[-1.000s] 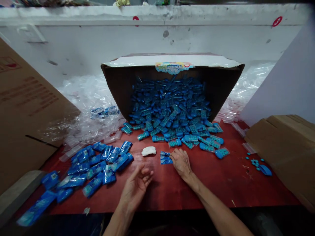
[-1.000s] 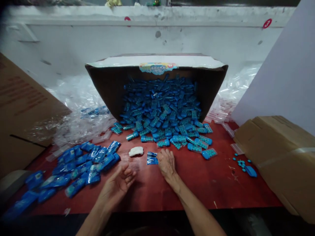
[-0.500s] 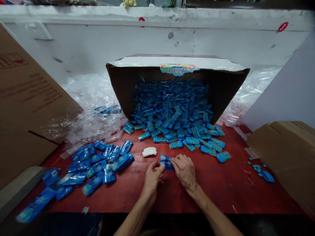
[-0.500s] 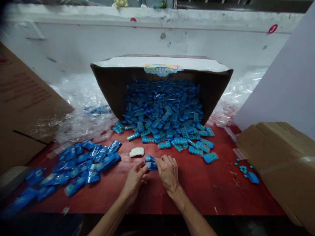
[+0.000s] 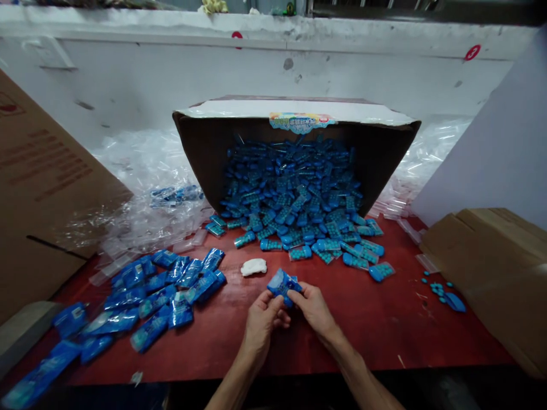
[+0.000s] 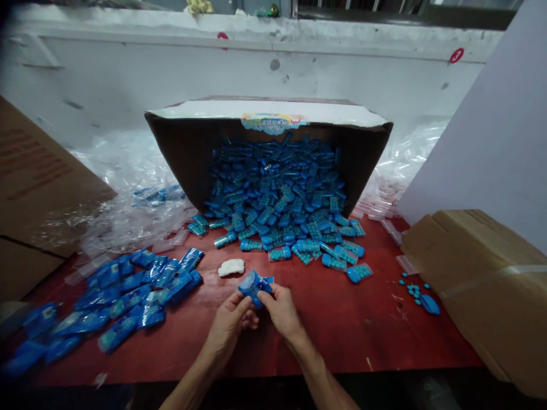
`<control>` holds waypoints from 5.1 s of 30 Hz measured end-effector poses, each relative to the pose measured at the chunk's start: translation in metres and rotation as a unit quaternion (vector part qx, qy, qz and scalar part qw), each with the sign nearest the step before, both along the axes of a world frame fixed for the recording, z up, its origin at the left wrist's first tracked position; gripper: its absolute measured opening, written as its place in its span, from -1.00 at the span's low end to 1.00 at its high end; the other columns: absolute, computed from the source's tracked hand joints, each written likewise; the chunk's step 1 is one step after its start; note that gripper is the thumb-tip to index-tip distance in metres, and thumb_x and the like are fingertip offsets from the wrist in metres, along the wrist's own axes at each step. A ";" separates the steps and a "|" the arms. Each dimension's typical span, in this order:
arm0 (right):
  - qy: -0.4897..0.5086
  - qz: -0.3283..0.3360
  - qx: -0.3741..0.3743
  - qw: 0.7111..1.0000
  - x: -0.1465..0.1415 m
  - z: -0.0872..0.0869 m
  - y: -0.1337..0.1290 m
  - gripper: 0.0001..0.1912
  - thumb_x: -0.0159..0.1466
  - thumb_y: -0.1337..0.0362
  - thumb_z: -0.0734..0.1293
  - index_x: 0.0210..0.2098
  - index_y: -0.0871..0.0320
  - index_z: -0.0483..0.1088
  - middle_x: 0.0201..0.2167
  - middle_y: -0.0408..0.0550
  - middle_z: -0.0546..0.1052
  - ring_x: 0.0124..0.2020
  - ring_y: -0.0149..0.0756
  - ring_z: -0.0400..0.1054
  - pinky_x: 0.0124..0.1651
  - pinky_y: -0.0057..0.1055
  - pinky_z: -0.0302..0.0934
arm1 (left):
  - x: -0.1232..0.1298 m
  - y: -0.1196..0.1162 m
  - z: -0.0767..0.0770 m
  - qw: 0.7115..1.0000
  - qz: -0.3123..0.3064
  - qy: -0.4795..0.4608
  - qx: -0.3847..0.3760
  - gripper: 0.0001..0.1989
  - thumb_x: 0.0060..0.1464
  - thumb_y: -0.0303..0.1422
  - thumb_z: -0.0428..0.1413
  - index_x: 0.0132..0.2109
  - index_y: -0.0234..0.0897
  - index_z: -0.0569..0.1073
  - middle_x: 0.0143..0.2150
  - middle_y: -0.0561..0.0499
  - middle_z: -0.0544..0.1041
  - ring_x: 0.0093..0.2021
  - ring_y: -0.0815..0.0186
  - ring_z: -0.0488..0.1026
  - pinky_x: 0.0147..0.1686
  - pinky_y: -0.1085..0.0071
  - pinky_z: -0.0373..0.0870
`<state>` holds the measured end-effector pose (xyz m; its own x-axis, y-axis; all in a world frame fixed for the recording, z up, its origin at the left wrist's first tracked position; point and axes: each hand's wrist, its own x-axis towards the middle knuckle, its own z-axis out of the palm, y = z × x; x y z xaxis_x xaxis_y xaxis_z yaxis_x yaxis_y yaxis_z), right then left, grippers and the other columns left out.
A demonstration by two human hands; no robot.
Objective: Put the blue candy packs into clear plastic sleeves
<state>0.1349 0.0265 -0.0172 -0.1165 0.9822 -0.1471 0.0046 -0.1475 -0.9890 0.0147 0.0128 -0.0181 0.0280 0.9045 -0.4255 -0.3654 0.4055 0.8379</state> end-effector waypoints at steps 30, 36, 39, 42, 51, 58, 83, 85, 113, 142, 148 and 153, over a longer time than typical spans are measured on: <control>-0.629 -0.181 0.091 0.751 0.159 0.008 0.002 -0.65 0.20 0.25 0.14 -0.03 0.19 0.22 -0.11 0.16 0.31 -0.15 -0.09 0.22 -0.19 -0.24 0.12 | -0.001 -0.011 0.009 0.987 -0.001 -0.097 -0.130 -0.81 -0.15 -0.34 0.16 -0.49 -0.35 0.30 -0.68 0.08 0.38 -0.70 0.48 0.32 -0.72 0.59 0.24; -0.735 -0.101 0.012 0.670 0.175 -0.007 0.002 -0.59 0.18 0.08 0.17 -0.04 0.15 0.21 -0.12 0.17 0.29 -0.21 -0.06 0.26 -0.32 -0.26 0.11 | -0.003 -0.016 0.004 0.985 0.009 -0.102 -0.137 -0.78 -0.18 -0.32 0.18 -0.48 -0.34 0.29 -0.69 0.09 0.38 -0.70 0.47 0.32 -0.74 0.60 0.22; -0.742 -0.058 0.035 0.667 0.142 -0.002 -0.001 -0.66 0.14 0.07 0.22 -0.18 0.15 0.28 -0.26 0.11 0.32 -0.27 -0.12 0.28 -0.32 -0.30 0.09 | -0.002 -0.017 0.004 0.984 0.018 -0.104 -0.143 -0.77 -0.16 -0.30 0.17 -0.48 -0.34 0.29 -0.69 0.09 0.38 -0.70 0.48 0.31 -0.74 0.60 0.22; -0.727 -0.022 0.047 0.685 0.119 0.004 -0.002 -0.79 0.15 0.19 0.23 -0.25 0.15 0.29 -0.28 0.07 0.31 -0.32 -0.17 0.29 -0.37 -0.37 0.08 | -0.001 -0.018 0.004 0.983 0.026 -0.104 -0.147 -0.77 -0.12 -0.27 0.13 -0.48 -0.35 0.30 -0.70 0.09 0.37 -0.71 0.48 0.30 -0.75 0.60 0.22; -0.638 -0.048 0.120 0.759 0.114 -0.001 -0.013 -0.65 0.15 0.33 0.17 -0.06 0.07 0.26 0.00 0.01 0.31 -0.11 -0.13 0.22 -0.18 -0.24 0.10 | -0.001 -0.017 0.008 0.974 0.045 -0.145 -0.166 -0.85 -0.05 -0.35 0.09 -0.42 -0.37 0.31 -0.65 0.06 0.39 -0.66 0.47 0.35 -0.67 0.60 0.31; -0.282 -0.044 0.144 0.948 0.056 0.025 -0.026 -0.66 0.13 0.26 0.21 -0.08 0.09 0.29 -0.11 -0.02 0.42 -0.10 -0.22 0.26 -0.05 -0.24 0.13 | 0.003 -0.021 0.008 0.985 0.020 -0.136 -0.107 -0.81 -0.12 -0.31 0.14 -0.42 -0.33 0.30 -0.64 0.07 0.40 -0.64 0.43 0.36 -0.67 0.57 0.28; -0.150 -0.023 0.155 0.976 0.023 0.034 -0.033 -0.86 0.07 0.43 0.15 -0.40 0.14 0.29 -0.50 -0.18 0.35 -0.45 -0.41 0.25 -0.36 -0.51 0.16 | 0.008 -0.028 0.012 0.985 -0.033 -0.138 -0.099 -0.83 -0.16 -0.35 0.16 -0.40 -0.37 0.38 -0.54 0.04 0.45 -0.62 0.46 0.37 -0.66 0.58 0.27; -0.135 -0.035 0.164 0.977 0.024 0.031 -0.032 -0.85 0.07 0.43 0.17 -0.37 0.14 0.29 -0.48 -0.18 0.34 -0.44 -0.41 0.24 -0.34 -0.51 0.16 | 0.008 -0.027 0.012 0.985 -0.035 -0.139 -0.091 -0.84 -0.14 -0.36 0.15 -0.39 -0.36 0.37 -0.54 0.04 0.44 -0.62 0.46 0.37 -0.66 0.58 0.26; -0.585 -0.192 0.106 0.781 0.090 0.012 -0.022 -0.55 0.17 0.13 0.18 0.00 0.20 0.18 -0.20 0.14 0.34 -0.18 -0.06 0.23 -0.23 -0.21 0.15 | 0.006 -0.027 0.013 0.967 0.050 -0.176 -0.180 -0.84 -0.01 -0.33 0.05 -0.44 -0.33 0.28 -0.66 0.07 0.37 -0.66 0.45 0.36 -0.69 0.60 0.29; -0.306 0.117 0.170 0.929 0.054 0.048 -0.037 -0.66 0.09 0.33 0.26 -0.11 0.08 0.32 -0.25 -0.09 0.38 -0.18 -0.30 0.23 -0.07 -0.31 0.14 | -0.001 -0.024 0.004 0.973 0.033 -0.189 -0.129 -0.84 -0.02 -0.31 0.06 -0.36 -0.34 0.33 -0.53 0.00 0.48 -0.57 0.38 0.43 -0.60 0.54 0.35; -0.391 0.089 0.206 0.893 0.047 0.047 -0.042 -0.66 0.07 0.39 0.24 -0.14 0.08 0.33 -0.32 -0.08 0.37 -0.23 -0.27 0.22 -0.12 -0.28 0.14 | -0.002 -0.027 0.005 0.973 0.006 -0.209 -0.100 -0.82 -0.06 -0.33 0.09 -0.27 -0.31 0.36 -0.29 -0.07 0.53 -0.34 0.23 0.49 -0.44 0.43 0.41; -0.371 0.096 0.200 0.902 0.041 0.051 -0.045 -0.67 0.10 0.36 0.24 -0.11 0.06 0.30 -0.29 -0.08 0.36 -0.20 -0.26 0.22 -0.12 -0.31 0.16 | -0.001 -0.028 0.011 0.976 0.006 -0.201 -0.082 -0.83 -0.06 -0.35 0.10 -0.27 -0.31 0.37 -0.32 -0.05 0.53 -0.35 0.26 0.48 -0.43 0.43 0.40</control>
